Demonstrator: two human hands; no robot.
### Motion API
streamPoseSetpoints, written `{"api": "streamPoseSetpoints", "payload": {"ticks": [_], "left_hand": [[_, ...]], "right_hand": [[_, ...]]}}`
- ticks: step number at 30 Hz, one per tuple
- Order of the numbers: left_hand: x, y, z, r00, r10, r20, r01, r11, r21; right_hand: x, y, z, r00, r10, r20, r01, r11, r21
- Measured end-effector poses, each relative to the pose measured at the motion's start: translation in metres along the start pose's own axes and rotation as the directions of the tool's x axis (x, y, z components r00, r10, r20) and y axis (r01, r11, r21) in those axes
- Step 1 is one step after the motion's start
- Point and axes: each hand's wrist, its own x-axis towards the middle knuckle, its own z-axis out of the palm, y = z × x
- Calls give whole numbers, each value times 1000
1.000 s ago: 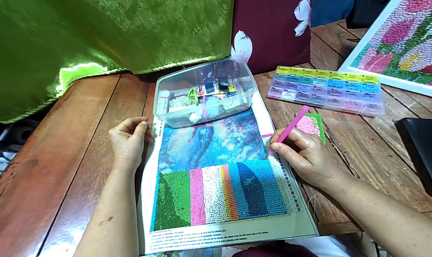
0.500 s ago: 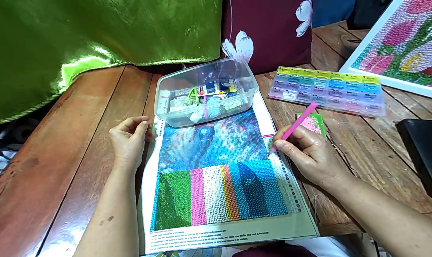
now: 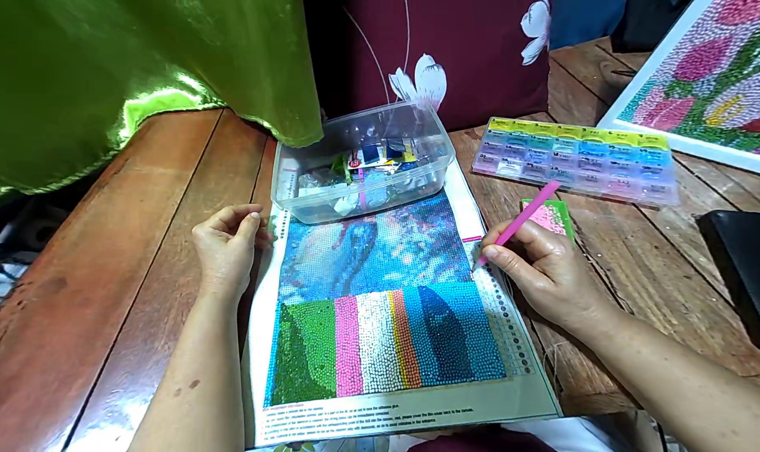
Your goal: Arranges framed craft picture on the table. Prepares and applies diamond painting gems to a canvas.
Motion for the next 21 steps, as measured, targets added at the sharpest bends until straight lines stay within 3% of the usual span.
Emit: {"api": "streamPoseSetpoints", "payload": {"ticks": [14, 21], "left_hand": [[0, 0, -1, 1000, 12, 11, -12, 1000, 7], [0, 1, 0, 1000, 0, 6, -1, 1000, 8]], "right_hand": [[0, 2, 0, 999, -39, 28, 39, 999, -6], [-1, -1, -1, 1000, 12, 10, -12, 999, 44]]}}
